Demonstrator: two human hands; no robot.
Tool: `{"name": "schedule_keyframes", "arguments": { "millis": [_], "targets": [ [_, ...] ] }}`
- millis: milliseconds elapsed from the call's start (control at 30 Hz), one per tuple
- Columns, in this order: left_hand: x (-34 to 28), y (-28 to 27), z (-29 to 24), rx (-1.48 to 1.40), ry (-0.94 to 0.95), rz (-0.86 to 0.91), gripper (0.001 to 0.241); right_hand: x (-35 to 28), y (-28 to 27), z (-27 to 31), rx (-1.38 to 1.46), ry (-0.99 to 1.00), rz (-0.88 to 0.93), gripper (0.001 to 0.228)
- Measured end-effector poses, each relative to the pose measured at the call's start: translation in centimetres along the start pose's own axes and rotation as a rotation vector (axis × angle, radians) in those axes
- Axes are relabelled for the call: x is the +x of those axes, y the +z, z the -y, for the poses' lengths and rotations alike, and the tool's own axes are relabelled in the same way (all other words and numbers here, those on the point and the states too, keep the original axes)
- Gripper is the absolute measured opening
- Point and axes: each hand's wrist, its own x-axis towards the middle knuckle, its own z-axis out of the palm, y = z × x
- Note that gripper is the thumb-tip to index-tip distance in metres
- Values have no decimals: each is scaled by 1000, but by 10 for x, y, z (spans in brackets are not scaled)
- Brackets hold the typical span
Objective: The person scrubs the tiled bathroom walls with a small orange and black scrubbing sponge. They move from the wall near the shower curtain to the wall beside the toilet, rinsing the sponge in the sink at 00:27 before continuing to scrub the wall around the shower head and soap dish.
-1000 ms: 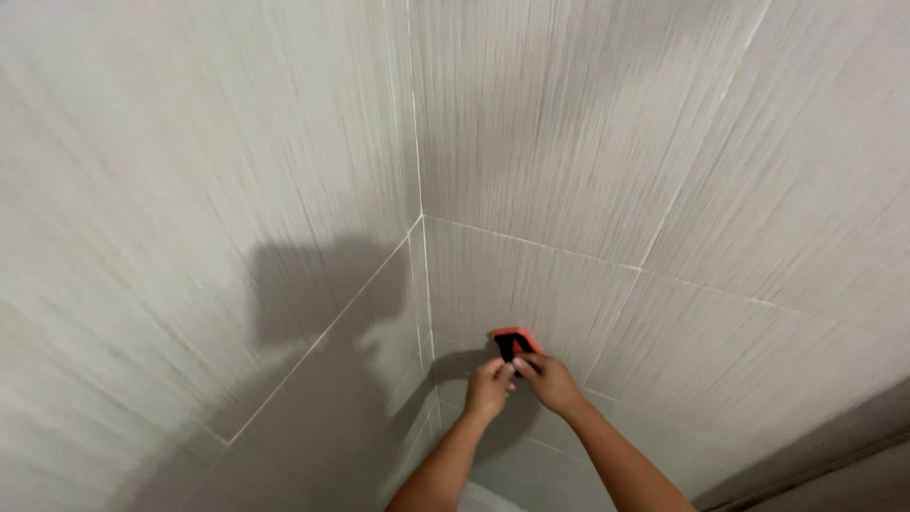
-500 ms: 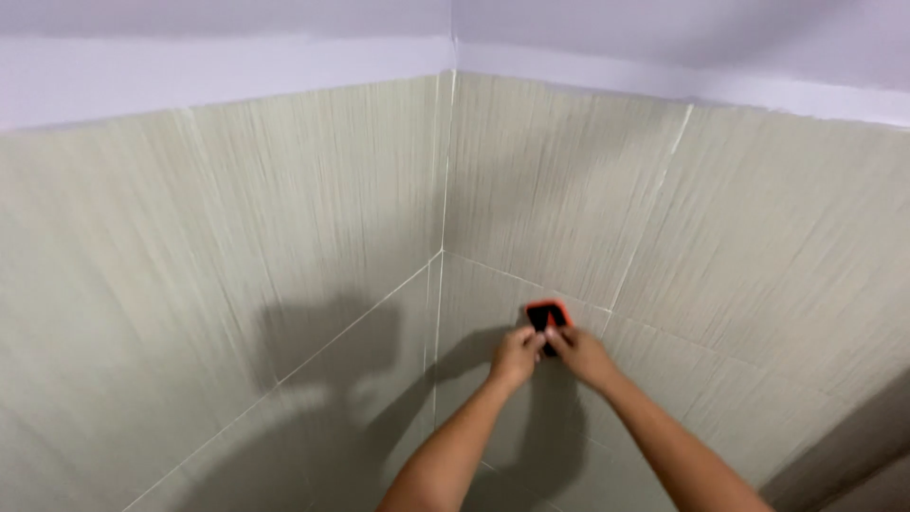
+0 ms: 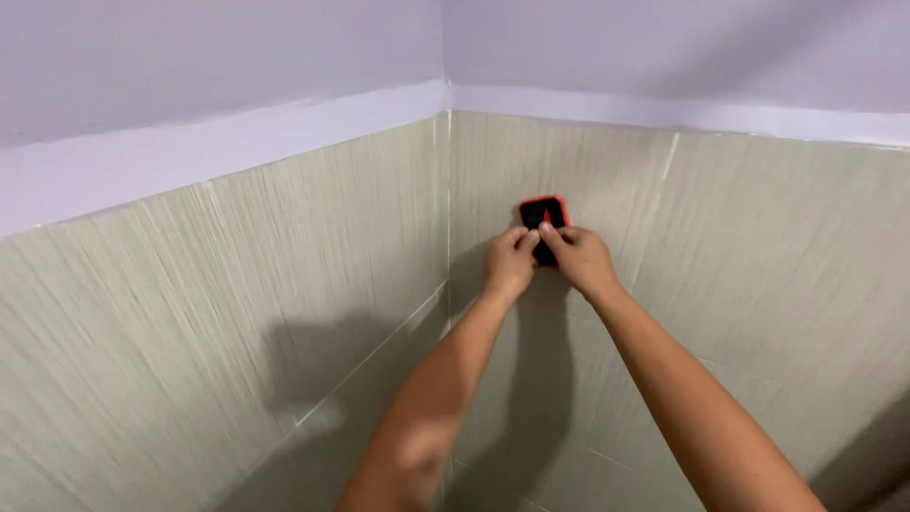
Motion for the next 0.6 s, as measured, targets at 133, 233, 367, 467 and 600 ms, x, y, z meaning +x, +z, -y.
{"name": "schedule_keyframes", "arguments": {
  "millis": [133,233,367,467,600],
  "targets": [
    [17,-19,11,-27,47,-45,25,20,36,-5,26,-4,-46,53],
    [41,-21,52,-73,55,-51,22,7,52,9,75,11,-20,54],
    [22,-37,63,-46,-16,-49,24,-4,76,3,107,-5,-10,56],
    [18,-47,92,3,-51,-90,26,-4,106,-20,147,-74,22,53],
    [15,-59,146,-146,-120,-92,29,-15,143,-38,201,-114,80,48]
  ]
}}
